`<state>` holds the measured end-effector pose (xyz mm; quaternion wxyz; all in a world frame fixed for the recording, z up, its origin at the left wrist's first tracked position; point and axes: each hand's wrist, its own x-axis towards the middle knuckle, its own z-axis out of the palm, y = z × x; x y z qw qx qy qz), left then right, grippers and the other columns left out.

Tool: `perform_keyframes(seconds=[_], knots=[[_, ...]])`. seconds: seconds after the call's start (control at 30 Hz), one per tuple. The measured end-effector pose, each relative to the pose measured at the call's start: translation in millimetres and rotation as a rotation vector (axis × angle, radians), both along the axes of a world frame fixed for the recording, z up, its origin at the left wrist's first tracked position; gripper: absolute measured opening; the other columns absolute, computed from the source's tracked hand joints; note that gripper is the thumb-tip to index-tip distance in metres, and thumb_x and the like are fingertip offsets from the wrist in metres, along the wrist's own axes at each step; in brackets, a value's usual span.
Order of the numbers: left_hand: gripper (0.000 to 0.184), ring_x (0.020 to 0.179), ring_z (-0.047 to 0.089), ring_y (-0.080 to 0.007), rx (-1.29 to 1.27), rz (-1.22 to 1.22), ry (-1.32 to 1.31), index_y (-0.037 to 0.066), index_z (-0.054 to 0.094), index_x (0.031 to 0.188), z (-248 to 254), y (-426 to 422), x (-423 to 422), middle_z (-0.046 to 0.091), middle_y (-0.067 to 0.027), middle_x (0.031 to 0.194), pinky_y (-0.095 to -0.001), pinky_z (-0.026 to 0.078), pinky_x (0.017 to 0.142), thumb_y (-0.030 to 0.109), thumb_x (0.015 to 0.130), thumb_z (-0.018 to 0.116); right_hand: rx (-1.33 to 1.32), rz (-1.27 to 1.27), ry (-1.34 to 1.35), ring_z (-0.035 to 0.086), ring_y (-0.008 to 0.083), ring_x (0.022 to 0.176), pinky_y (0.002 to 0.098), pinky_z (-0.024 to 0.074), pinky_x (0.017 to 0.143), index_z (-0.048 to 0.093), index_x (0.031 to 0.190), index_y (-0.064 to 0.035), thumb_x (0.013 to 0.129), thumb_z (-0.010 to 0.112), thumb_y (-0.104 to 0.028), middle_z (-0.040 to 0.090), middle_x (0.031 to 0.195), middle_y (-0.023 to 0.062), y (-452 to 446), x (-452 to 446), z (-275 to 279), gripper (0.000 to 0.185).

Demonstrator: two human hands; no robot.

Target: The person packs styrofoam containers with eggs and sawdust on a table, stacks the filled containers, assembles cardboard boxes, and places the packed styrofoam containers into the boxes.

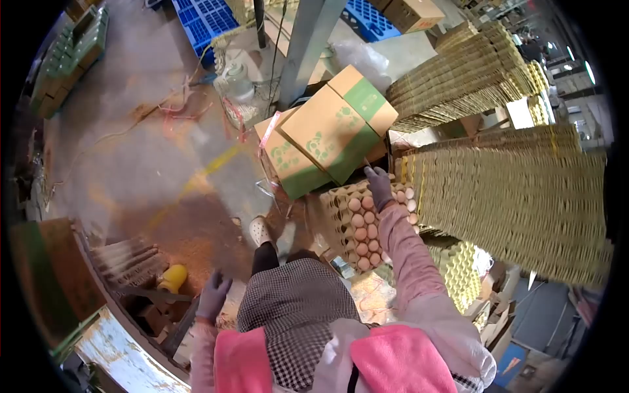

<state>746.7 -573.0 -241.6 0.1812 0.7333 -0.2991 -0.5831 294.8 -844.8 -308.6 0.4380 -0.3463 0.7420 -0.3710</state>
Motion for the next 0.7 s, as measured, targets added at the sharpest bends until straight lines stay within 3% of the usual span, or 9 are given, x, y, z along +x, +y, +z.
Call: perform_keyframes(seconds=[0.1,0.17,0.23,0.3,0.37,0.47,0.57,0.6,0.7], knots=[[0.065,0.116,0.051,-0.0293,0.041,0.069,0.095,-0.002,0.037,0.135,-39.2,-79.7,-21.7,0.05,-0.0226,0.127,-0.0347,0.042,0.094,0.029,0.084,0.062,0.292,-0.082,-0.396,0.027,0.0079,0.04,0.025,0.0247,0.039,0.048,0.069,-0.0185,0.089,0.057,-0.028,0.028,0.051,-0.0081,-49.4,-42.0,-45.7,0.024],[0.065,0.114,0.051,-0.0286,0.028,0.064,0.138,-0.002,0.037,0.135,-79.8,-127.3,-43.6,0.05,-0.0223,0.126,-0.0348,0.043,0.092,0.03,0.084,0.062,0.47,-0.224,-0.27,0.022,0.0087,0.035,0.0264,0.0202,0.037,0.039,0.058,-0.0221,0.088,0.06,-0.039,0.02,0.049,-0.0086,-78.5,-41.3,-75.7,0.04],[0.065,0.113,0.052,-0.0283,0.032,0.103,0.215,-0.002,0.037,0.134,-130.0,-168.1,-72.4,0.051,-0.0223,0.125,-0.035,0.043,0.092,0.03,0.084,0.063,0.568,-0.205,-0.16,0.044,0.0126,0.045,0.0321,0.0373,0.044,0.054,0.072,-0.0182,0.085,0.061,-0.048,0.043,0.054,-0.0051,-96.4,-55.2,-126.2,0.033],[0.066,0.112,0.052,-0.0288,0.009,0.212,0.306,-0.002,0.036,0.134,-159.7,-214.6,-102.8,0.051,-0.0223,0.125,-0.0352,0.043,0.092,0.028,0.083,0.065,0.632,-0.167,0.045,0.061,0.0223,0.079,0.0429,0.0481,0.07,0.059,0.109,-0.0137,0.08,0.061,-0.058,0.065,0.091,0.0051,-108.1,-37.9,-161.6,0.053],[0.071,0.113,0.051,-0.0298,-0.065,0.299,0.356,-0.002,0.032,0.136,-192.8,-251.5,-135.1,0.049,-0.0223,0.127,-0.0352,0.044,0.092,0.027,0.082,0.067,0.769,-0.082,-0.083,0.053,0.0259,0.109,0.0458,0.0415,0.091,0.044,0.134,-0.01,0.073,0.058,-0.071,0.053,0.129,0.0096,-107.8,-42.8,-214.7,0.087],[0.08,0.121,0.044,-0.032,-0.12,0.484,0.523,-0.002,0.024,0.139,-232.1,-292.0,-196.5,0.041,-0.0235,0.134,-0.0342,0.04,0.098,0.028,0.081,0.07,0.815,-0.079,0.4,0.055,0.0261,0.105,0.0463,0.0437,0.089,0.047,0.128,0.0,0.072,0.07,-0.058,0.057,0.12,0.0121,-92.1,-4.5,-241.6,0.084],[0.083,0.118,0.046,-0.0333,-0.077,0.258,-0.164,-0.002,0.026,0.136,-250.4,-350.6,-253.4,0.04,-0.022,0.128,-0.0387,0.042,0.097,0.023,0.075,0.076,0.828,-0.239,-0.182,0.059,0.0275,0.094,0.0456,0.051,0.076,0.055,0.118,-0.0028,0.077,0.073,-0.044,0.059,0.115,0.0115,-72.7,11.9,-235.1,0.061],[0.083,0.118,0.046,-0.0333,-0.071,0.282,-0.157,-0.002,0.026,0.136,-245.7,-363.9,-256.6,0.04,-0.022,0.128,-0.0387,0.042,0.097,0.023,0.075,0.076,0.886,-0.192,-0.138,0.06,0.0272,0.093,0.046,0.0515,0.072,0.056,0.118,-0.0063,0.08,0.069,-0.047,0.061,0.11,0.0071,-66.0,21.1,-232.1,0.057],[0.078,0.114,0.048,-0.0353,0.045,0.34,-0.374,0.001,0.035,0.129,-242.5,-382.9,-265.1,0.042,-0.0237,0.13,-0.0408,0.039,0.097,0.023,0.069,0.079,0.537,1.467,0.513,0.061,0.0227,0.082,0.0345,0.0496,0.071,0.052,0.123,-0.0056,0.082,0.068,-0.031,0.064,0.102,0.013,-15.5,-6.8,-289.9,0.052]])
